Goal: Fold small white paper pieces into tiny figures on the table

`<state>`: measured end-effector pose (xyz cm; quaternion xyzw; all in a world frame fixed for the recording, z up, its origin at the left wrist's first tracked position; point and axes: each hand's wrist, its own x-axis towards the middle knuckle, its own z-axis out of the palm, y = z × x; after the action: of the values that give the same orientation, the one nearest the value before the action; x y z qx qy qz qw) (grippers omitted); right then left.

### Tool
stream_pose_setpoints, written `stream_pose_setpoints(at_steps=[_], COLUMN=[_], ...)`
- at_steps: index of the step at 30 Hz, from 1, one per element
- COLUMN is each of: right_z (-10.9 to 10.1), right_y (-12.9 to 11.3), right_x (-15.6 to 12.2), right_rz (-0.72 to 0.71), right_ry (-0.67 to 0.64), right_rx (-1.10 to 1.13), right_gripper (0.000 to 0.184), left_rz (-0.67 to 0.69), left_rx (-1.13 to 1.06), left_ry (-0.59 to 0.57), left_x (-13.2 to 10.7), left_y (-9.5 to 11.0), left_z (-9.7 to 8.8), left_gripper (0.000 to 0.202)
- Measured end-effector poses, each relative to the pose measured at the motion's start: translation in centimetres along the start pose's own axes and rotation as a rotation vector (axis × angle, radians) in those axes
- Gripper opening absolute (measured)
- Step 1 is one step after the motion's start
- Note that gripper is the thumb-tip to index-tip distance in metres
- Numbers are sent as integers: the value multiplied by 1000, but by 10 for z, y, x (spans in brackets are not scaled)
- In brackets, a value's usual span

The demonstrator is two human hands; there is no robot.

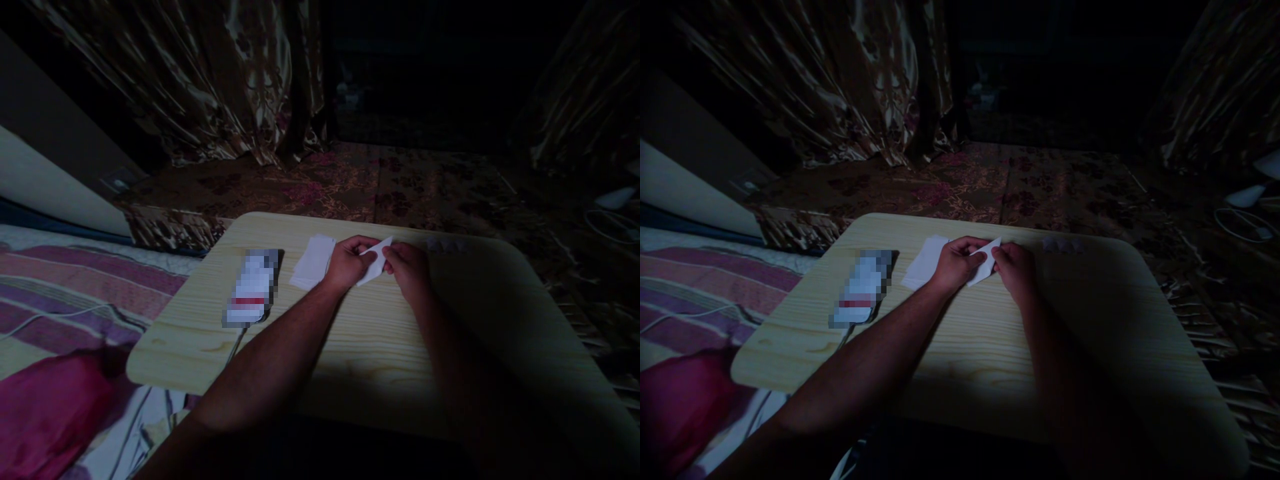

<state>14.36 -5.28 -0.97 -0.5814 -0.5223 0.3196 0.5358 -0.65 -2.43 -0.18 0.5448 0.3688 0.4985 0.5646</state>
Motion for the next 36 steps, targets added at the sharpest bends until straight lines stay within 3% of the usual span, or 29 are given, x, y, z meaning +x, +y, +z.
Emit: stream_pose_setpoints(at_steps=[16,36], right_z=[-1,-1], right_y=[-4,-9], right_x=[0,-1], right_rz=[14,23], right_ry=[-96,-123], right_rx=[-41,-66], right_gripper=[31,24], left_rz=[-9,-18], left_rx=[-49,-83], left_ry=[62,143], left_x=[0,1], left_y=[5,9], left_z=[2,4], left_gripper=[29,28])
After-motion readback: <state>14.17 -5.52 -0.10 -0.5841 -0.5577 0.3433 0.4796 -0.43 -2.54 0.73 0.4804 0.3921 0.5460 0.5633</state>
